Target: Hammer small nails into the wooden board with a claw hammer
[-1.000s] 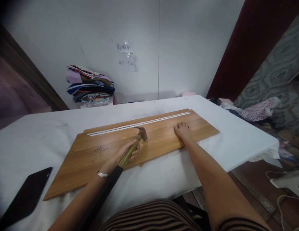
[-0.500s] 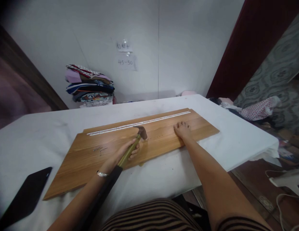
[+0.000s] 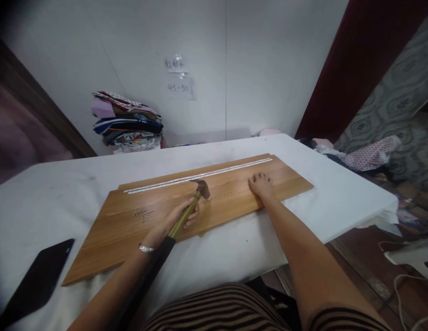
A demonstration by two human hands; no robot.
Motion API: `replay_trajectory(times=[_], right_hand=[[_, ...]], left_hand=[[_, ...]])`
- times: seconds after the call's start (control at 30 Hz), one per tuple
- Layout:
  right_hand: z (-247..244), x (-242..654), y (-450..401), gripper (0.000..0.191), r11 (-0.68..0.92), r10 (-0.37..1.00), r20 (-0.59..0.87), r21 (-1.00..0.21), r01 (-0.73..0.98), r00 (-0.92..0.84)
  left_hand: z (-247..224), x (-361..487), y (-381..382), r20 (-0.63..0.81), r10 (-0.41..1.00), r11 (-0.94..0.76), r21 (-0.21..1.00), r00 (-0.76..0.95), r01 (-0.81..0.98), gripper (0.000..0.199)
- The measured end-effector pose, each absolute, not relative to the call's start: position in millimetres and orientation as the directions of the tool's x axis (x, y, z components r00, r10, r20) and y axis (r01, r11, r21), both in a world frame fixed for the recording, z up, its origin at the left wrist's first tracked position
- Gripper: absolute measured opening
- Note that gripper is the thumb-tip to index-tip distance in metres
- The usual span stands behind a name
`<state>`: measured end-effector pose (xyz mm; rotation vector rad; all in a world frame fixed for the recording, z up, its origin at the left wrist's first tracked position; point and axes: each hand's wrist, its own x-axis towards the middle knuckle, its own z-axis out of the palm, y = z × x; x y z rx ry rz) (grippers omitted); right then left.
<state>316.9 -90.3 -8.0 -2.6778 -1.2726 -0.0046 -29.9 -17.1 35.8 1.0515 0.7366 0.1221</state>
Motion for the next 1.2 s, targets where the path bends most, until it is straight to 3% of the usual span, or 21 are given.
replay_trajectory(times=[1.2], right_hand=[[-11.1, 319.4, -89.9, 0.046, -0.613, 0.771, 0.087, -0.165, 0.773, 0.63]], left_hand=[[36.5, -29.4, -17.0, -0.507, 0.419, 0.521, 0.814, 0.753, 0.259, 0.045]])
